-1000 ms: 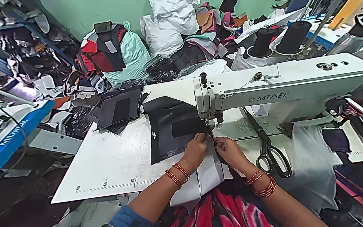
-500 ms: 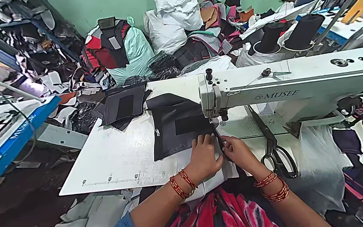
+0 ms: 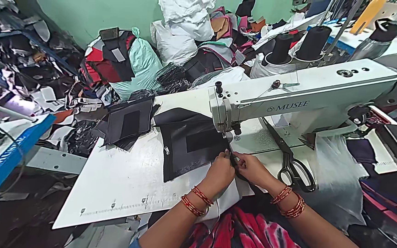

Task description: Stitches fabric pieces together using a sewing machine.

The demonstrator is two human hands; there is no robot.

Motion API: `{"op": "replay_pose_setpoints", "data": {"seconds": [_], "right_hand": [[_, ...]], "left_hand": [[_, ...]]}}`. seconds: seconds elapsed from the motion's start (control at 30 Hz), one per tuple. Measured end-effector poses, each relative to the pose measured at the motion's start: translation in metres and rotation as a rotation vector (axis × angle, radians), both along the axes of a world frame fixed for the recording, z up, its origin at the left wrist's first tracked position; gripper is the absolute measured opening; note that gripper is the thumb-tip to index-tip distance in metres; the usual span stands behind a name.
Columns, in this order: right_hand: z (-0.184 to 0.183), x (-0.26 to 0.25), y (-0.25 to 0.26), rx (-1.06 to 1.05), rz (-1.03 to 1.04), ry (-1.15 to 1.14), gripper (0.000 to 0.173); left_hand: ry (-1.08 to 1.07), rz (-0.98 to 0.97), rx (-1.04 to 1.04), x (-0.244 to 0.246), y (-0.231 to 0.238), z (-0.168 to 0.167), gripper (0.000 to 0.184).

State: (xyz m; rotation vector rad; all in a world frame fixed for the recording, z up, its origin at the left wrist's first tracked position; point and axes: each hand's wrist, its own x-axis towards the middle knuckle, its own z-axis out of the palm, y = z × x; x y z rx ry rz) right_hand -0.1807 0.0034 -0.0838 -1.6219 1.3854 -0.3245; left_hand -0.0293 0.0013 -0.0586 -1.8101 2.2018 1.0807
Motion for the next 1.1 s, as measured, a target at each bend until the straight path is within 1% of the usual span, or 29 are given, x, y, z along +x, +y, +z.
{"op": "replay_pose_setpoints", "data": {"seconds": [0.07,0.13,0.2,0.23,0.3,0.33,0.4,0.5,0.63,0.77,0.83,0.93,1.0,1.07,1.1], "right_hand": [[-0.001,0.002,0.0,0.007,0.008,-0.028,0.059],[-0.002,0.0,-0.002,0.018,0.021,-0.034,0.059],[-0.001,-0.002,-0.003,0.03,0.04,-0.021,0.059],[-0.001,-0.002,-0.003,0.031,0.05,-0.009,0.059],[0.001,-0.002,-0.003,0.017,0.065,0.009,0.058],[0.002,-0.002,-0.002,0.013,0.063,0.017,0.057],[0.002,-0.002,-0.001,0.004,0.058,0.031,0.056],[0.002,0.001,0.001,-0.04,0.091,0.082,0.053],[0.011,0.007,0.001,-0.034,0.168,0.197,0.051],[0.015,0.012,0.001,-0.022,0.229,0.292,0.05],[0.016,0.012,0.001,-0.033,0.23,0.287,0.049],[0.008,0.006,0.002,-0.065,0.164,0.176,0.048],[0.005,0.006,0.005,-0.087,0.099,0.145,0.048],[0.003,0.007,0.008,-0.104,0.055,0.151,0.048],[0.004,0.007,0.009,-0.096,0.043,0.161,0.048]], "left_hand": [[0.036,-0.009,-0.001,0.005,0.0,0.001,0.059],[0.024,-0.024,-0.017,0.008,-0.001,0.0,0.054],[-0.036,-0.048,-0.11,0.01,0.001,-0.007,0.049],[-0.057,-0.069,-0.237,0.012,0.005,-0.016,0.046],[-0.041,-0.1,-0.618,0.016,0.014,-0.044,0.037],[-0.034,-0.097,-0.714,0.017,0.017,-0.051,0.033],[-0.037,-0.093,-0.816,0.017,0.022,-0.057,0.03],[0.001,-0.103,-0.748,0.019,0.021,-0.056,0.033],[0.16,-0.093,-0.824,0.026,0.015,-0.067,0.029],[0.274,-0.072,-0.837,0.029,0.013,-0.073,0.029],[0.294,-0.063,-0.85,0.031,0.013,-0.076,0.03],[0.306,-0.027,-0.874,0.031,0.01,-0.074,0.028],[0.268,-0.007,-0.82,0.028,0.007,-0.065,0.028],[0.181,-0.017,-0.652,0.023,0.009,-0.047,0.028],[0.116,-0.035,-0.545,0.019,0.012,-0.038,0.034]]}}
